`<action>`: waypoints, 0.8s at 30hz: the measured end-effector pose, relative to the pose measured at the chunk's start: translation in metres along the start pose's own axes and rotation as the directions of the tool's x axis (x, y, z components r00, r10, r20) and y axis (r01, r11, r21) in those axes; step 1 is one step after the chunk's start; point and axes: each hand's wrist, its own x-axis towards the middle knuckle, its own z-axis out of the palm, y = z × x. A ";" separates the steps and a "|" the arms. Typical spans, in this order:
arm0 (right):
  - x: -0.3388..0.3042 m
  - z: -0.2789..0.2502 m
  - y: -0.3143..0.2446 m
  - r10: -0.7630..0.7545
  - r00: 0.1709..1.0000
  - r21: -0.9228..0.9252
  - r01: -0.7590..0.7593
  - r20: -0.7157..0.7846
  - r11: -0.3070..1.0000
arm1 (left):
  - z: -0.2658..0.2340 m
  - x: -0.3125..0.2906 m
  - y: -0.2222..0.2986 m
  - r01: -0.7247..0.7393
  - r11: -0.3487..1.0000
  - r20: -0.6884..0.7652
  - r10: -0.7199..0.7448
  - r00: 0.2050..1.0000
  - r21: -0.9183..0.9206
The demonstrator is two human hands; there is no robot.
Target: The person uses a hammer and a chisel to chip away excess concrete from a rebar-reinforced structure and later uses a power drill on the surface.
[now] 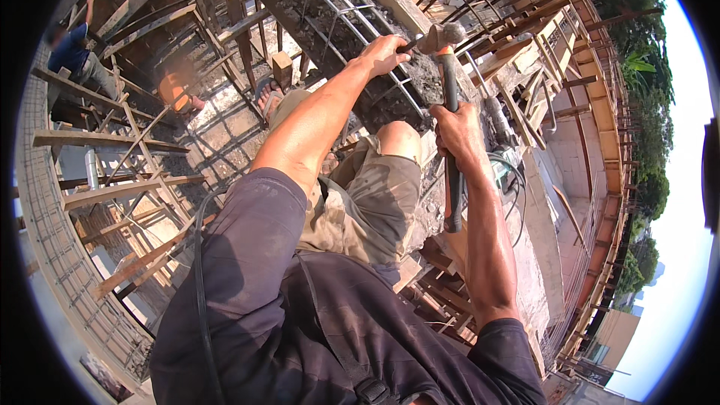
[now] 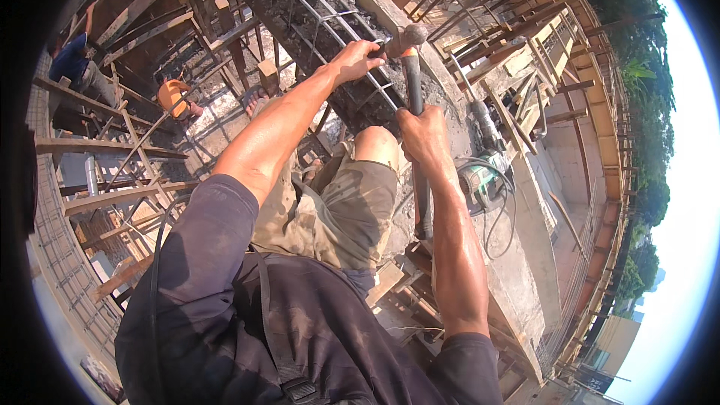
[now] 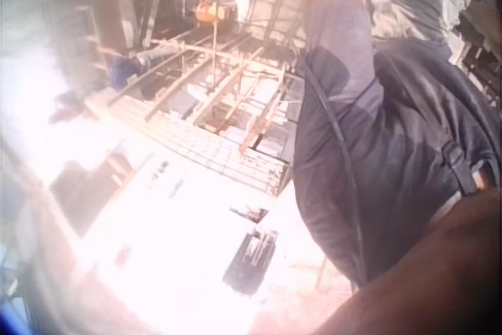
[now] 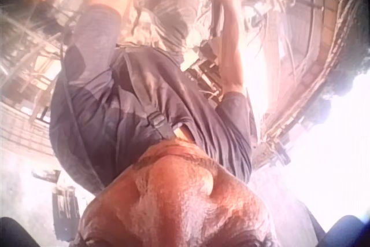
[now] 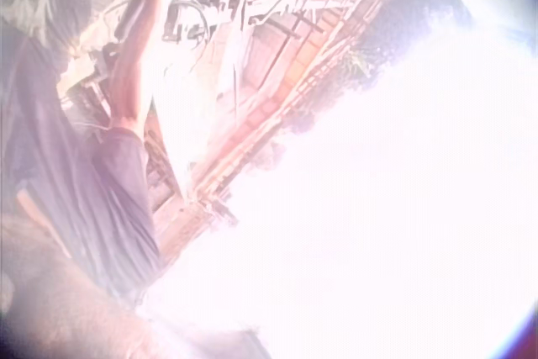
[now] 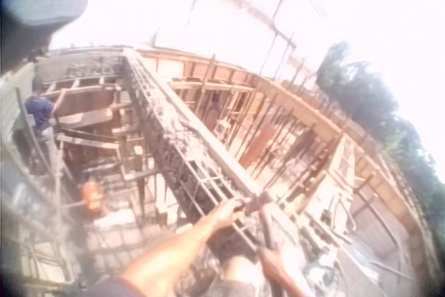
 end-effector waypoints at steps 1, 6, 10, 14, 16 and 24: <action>-0.008 0.003 0.000 0.006 1.000 0.100 -0.008 0.016 0.995 | -0.001 0.001 0.004 0.012 0.999 -0.017 -0.011 1.000 0.049; -0.063 -0.044 -0.065 -0.138 0.988 0.332 0.152 -0.066 0.931 | -0.008 -0.006 0.006 0.016 0.999 -0.004 -0.016 1.000 0.035; -0.094 -0.139 -0.142 -0.574 0.683 0.285 0.720 -0.452 0.632 | -0.018 -0.001 -0.005 0.024 0.997 0.043 -0.027 0.999 0.072; -0.050 -0.196 -0.136 -0.828 0.152 -0.404 0.816 -0.540 0.413 | -0.015 0.002 0.011 0.011 0.987 0.088 -0.026 0.996 0.161; -0.032 -0.105 -0.111 -0.637 0.462 0.142 0.862 -0.616 0.487 | -0.019 -0.006 -0.002 0.019 0.988 0.074 -0.031 0.997 0.153; -0.031 -0.018 -0.031 -0.106 0.994 0.165 0.105 -0.007 0.981 | -0.006 -0.002 0.001 0.049 0.995 0.031 -0.052 0.998 0.088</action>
